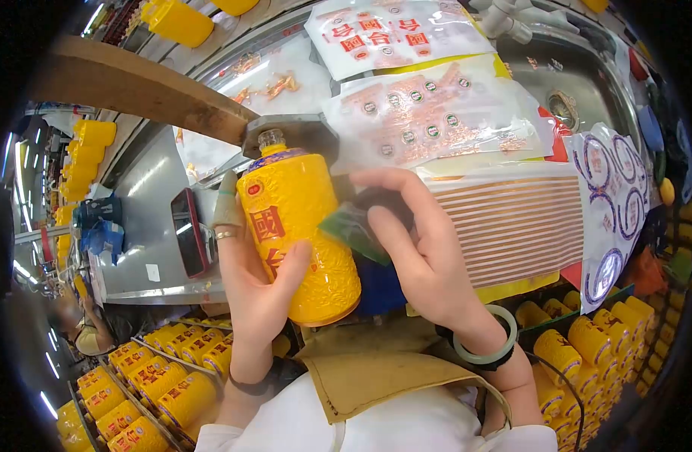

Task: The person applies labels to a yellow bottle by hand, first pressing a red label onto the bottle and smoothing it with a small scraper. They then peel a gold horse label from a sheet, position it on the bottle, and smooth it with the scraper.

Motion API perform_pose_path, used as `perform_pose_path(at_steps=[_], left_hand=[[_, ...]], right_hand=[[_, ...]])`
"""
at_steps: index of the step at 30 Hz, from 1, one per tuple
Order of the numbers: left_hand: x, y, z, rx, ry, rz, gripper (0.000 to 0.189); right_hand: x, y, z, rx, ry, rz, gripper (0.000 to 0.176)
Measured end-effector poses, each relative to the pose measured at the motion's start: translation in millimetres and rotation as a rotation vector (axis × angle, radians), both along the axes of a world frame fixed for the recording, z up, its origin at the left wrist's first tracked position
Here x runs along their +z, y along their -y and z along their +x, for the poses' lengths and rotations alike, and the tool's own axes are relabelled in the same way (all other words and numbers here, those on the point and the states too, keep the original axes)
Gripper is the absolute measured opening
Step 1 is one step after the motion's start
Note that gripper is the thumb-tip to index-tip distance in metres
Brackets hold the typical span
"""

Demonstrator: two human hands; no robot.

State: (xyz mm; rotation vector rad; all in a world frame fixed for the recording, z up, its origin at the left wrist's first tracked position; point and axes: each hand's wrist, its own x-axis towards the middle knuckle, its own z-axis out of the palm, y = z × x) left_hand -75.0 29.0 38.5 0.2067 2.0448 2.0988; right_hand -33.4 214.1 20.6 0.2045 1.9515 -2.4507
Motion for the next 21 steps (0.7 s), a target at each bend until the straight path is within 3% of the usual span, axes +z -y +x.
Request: perform_pose_path(at_steps=[2,4,8,10,13,21], left_hand=[[-1.5,-0.4,0.4,0.014,-0.022,-0.012,0.09],[-2.0,0.9,-0.1,-0.008,-0.044,-0.045,0.091],[0.8,5.8,0.6,-0.023,0.032,0.031,0.083],[-7.4,9.3,-1.1,0.008,0.051,0.153,0.073],[-4.1,9.2,0.7,0.027,0.095,0.148,0.069],[-17.1,20.1,6.5,0.078,0.08,0.186,0.074]], right_hand=[[2.3,0.3,0.0,-0.009,-0.008,0.027,0.034],[3.2,-0.6,-0.6,-0.082,-0.217,0.343,0.034],[11.6,-8.6,-4.4,-0.006,-0.288,0.469,0.031],[17.5,-7.5,-12.5,-0.001,-0.538,0.711,0.027],[19.9,-8.6,-24.8,-0.125,-0.701,0.83,0.024],[8.7,-15.4,0.6,0.111,-0.843,0.761,0.021]])
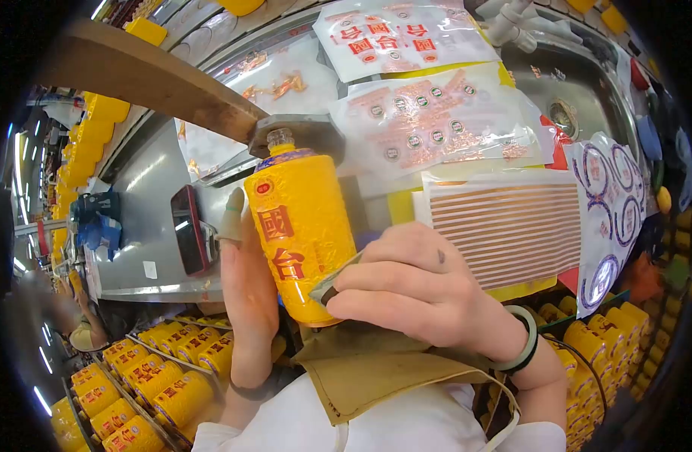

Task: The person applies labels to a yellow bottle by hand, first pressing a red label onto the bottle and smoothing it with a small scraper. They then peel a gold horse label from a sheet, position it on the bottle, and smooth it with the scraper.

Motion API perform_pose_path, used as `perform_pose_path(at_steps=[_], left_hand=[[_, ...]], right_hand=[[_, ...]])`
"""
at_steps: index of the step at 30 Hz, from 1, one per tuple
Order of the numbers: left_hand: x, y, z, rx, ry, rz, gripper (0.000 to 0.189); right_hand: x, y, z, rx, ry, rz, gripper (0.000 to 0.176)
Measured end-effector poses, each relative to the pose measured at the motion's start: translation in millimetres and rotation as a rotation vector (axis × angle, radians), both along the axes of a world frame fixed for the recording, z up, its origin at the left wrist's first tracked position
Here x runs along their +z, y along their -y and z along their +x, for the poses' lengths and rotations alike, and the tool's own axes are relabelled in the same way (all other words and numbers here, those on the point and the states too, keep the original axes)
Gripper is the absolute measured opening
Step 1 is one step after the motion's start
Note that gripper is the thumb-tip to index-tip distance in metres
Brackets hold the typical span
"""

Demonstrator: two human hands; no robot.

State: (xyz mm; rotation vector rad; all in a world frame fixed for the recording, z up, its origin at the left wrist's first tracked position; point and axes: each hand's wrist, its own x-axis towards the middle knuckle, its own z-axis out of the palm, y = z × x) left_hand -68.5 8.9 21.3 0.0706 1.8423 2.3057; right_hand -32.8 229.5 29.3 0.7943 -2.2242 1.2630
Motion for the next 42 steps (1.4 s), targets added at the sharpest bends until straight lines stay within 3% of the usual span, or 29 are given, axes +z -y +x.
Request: perform_pose_path(at_steps=[3,6,7,9,11,13,14,17,20,22,23,27,29,30,35,36,37,39,42], left_hand=[[-10.0,5.9,7.5,-0.033,0.064,0.013,0.081],[-8.2,6.0,12.1,-0.06,0.098,0.02,0.091],[-6.7,6.1,12.5,-0.071,0.094,0.025,0.095],[-7.5,10.7,12.8,-0.088,0.105,0.018,0.101],[-6.5,13.8,11.7,-0.107,0.112,0.017,0.107],[-2.7,15.3,10.3,-0.161,0.085,0.075,0.106],[2.0,16.3,10.9,-0.139,0.104,0.031,0.11],[4.3,21.8,17.1,-0.075,0.088,-0.02,0.112],[3.5,27.5,16.0,-0.096,0.073,-0.026,0.113],[1.9,27.5,14.7,-0.106,0.076,-0.011,0.113],[0.0,26.6,15.4,-0.096,0.069,0.004,0.113],[1.8,26.9,16.6,-0.13,0.069,-0.003,0.114],[2.6,25.6,16.0,-0.161,0.086,0.003,0.114],[3.3,25.7,14.4,-0.181,0.063,-0.039,0.115],[0.8,28.9,7.9,-0.281,0.049,-0.076,0.114],[-1.1,28.2,7.2,-0.275,0.048,-0.073,0.114],[-3.0,26.5,6.8,-0.273,0.035,-0.007,0.11],[-3.5,20.8,6.8,-0.272,0.02,0.063,0.107],[-4.7,17.6,14.3,-0.123,-0.124,-0.097,0.101]], right_hand=[[7.7,1.5,-4.9,0.002,0.097,0.006,0.022],[13.2,6.4,-28.7,-0.274,0.178,-0.016,0.029],[14.1,3.7,-36.0,-0.267,0.172,-0.012,0.029],[17.1,-2.6,-46.4,-0.314,-0.189,0.162,0.029],[22.6,0.1,-37.5,-0.1,-0.295,0.303,0.03],[26.6,16.4,-29.1,0.239,-0.236,0.229,0.036],[31.4,22.0,-30.5,0.244,-0.238,0.239,0.036],[49.9,33.6,-45.9,0.02,-0.159,0.539,0.032],[46.6,25.6,-95.0,-0.087,-0.223,0.485,0.035],[59.8,19.5,-103.3,-0.166,-0.565,0.697,0.025],[54.1,25.4,-93.0,-0.165,-0.568,0.705,0.025],[40.1,51.7,-29.0,0.4,-0.311,0.357,0.024],[44.1,43.4,-45.3,0.2,-0.235,0.55,0.026],[37.9,38.1,-71.3,0.052,-0.286,0.408,0.029],[45.5,3.6,-108.9,-0.335,-0.392,0.424,0.028],[47.7,8.8,-97.1,-0.331,-0.222,0.27,0.024],[46.7,14.5,-84.2,-0.326,-0.222,0.273,0.024],[38.7,23.9,-59.2,-0.34,0.295,-0.149,0.023],[11.3,30.6,-33.0,-0.268,0.583,-0.457,0.027]])
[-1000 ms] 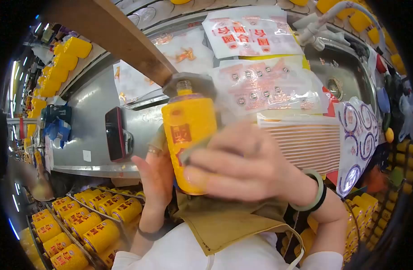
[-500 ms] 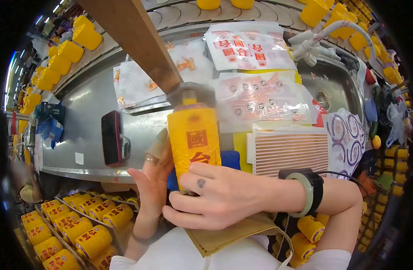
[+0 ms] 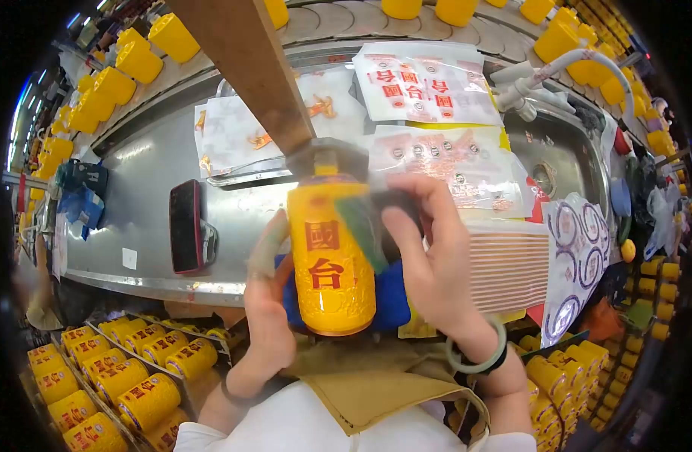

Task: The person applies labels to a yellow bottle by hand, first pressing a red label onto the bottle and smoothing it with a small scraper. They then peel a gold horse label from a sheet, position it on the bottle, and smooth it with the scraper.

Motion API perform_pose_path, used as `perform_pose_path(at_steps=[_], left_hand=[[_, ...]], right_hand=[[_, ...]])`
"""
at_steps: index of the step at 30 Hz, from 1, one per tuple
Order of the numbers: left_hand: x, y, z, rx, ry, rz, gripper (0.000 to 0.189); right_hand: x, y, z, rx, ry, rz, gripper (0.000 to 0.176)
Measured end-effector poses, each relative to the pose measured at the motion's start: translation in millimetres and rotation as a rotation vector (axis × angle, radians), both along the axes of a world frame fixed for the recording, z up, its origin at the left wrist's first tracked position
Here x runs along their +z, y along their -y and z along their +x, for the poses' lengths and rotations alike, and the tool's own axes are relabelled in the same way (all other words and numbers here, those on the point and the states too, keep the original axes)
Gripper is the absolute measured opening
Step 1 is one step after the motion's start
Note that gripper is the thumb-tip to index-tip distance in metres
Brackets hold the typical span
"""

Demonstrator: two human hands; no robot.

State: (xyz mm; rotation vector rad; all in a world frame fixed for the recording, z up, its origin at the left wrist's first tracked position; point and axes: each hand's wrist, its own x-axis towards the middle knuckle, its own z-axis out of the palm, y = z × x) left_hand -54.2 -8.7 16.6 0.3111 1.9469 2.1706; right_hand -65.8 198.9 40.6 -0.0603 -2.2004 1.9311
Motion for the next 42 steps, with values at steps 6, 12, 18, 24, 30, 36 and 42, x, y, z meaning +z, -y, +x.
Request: perform_pose_path(at_steps=[6,12,18,24,30,36,42], left_hand=[[-5.3,8.8,13.7,0.014,-0.412,-0.439,0.082],[18.6,3.6,5.2,-0.047,-0.546,-0.705,0.078],[2.1,10.8,5.1,-0.001,-0.542,-0.581,0.071],[19.5,5.1,2.7,-0.011,-0.57,-0.661,0.062],[11.6,4.0,2.5,0.015,-0.596,-0.689,0.052],[3.5,9.3,5.5,0.025,-0.559,-0.623,0.047],[27.7,0.9,-2.0,-0.01,-0.617,-0.782,0.053]], right_hand=[[-29.7,14.6,19.2,-0.016,0.155,-0.256,0.031],[-29.2,20.7,20.1,-0.049,0.292,-0.302,0.033],[-34.4,21.0,20.4,-0.046,0.249,-0.305,0.032],[-45.1,18.7,20.0,-0.053,0.197,-0.186,0.031],[-44.4,19.5,20.4,-0.066,0.195,-0.187,0.031],[-35.4,20.3,21.1,-0.038,0.26,-0.344,0.031],[-45.1,18.1,21.4,-0.034,0.19,-0.223,0.032]])
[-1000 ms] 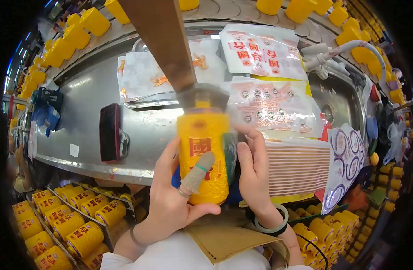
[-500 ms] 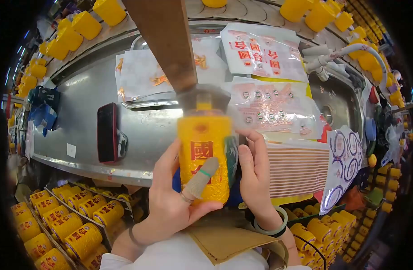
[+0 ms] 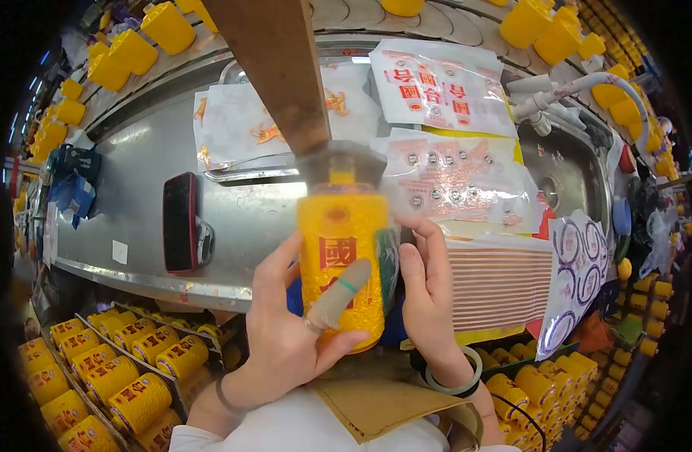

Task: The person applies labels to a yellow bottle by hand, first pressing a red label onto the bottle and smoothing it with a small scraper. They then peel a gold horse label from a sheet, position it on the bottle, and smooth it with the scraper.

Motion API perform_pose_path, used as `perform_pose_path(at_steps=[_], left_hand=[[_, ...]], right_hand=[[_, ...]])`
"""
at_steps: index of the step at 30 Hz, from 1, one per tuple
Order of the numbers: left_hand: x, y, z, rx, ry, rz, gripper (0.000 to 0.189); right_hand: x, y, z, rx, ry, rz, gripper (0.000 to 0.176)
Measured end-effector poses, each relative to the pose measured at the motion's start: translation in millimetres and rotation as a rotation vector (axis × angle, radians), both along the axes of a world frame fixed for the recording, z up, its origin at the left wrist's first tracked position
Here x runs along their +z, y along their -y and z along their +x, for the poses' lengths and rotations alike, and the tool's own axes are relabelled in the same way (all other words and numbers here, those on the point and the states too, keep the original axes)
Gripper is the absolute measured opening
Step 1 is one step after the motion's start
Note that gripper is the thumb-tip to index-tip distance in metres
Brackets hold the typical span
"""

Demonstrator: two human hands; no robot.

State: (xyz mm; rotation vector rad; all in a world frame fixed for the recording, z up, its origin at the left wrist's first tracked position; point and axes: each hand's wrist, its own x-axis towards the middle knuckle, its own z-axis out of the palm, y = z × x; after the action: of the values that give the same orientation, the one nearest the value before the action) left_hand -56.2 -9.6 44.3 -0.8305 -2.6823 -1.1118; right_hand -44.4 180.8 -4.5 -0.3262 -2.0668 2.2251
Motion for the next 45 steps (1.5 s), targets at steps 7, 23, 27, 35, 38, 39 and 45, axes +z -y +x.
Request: perform_pose_path(at_steps=[7,23,27,35,38,39,45], left_hand=[[-17.0,5.1,-7.6,0.048,0.029,0.096,0.058],[1.6,3.2,-30.2,0.059,0.05,-0.09,0.076],[-8.1,8.4,-26.8,0.061,0.003,0.002,0.071],[-25.9,19.4,-16.6,0.058,-0.025,0.154,0.064],[-31.0,26.3,-18.3,0.055,-0.013,0.209,0.061],[-33.6,28.2,-17.8,0.058,0.053,0.279,0.061],[-43.2,37.2,-11.1,0.15,0.194,0.495,0.075]], right_hand=[[2.3,0.1,-0.2,0.002,0.004,-0.025,0.032],[10.7,1.4,0.6,0.013,0.032,-0.098,0.03],[11.3,2.2,0.1,0.002,0.033,-0.105,0.03],[38.9,-13.4,-23.7,0.055,-0.017,0.208,0.033],[56.6,-18.0,-45.7,-0.052,-0.352,0.554,0.034],[71.2,-17.1,-47.3,-0.057,-0.46,0.785,0.031],[96.8,12.2,-18.7,0.751,-1.025,1.13,0.033]])
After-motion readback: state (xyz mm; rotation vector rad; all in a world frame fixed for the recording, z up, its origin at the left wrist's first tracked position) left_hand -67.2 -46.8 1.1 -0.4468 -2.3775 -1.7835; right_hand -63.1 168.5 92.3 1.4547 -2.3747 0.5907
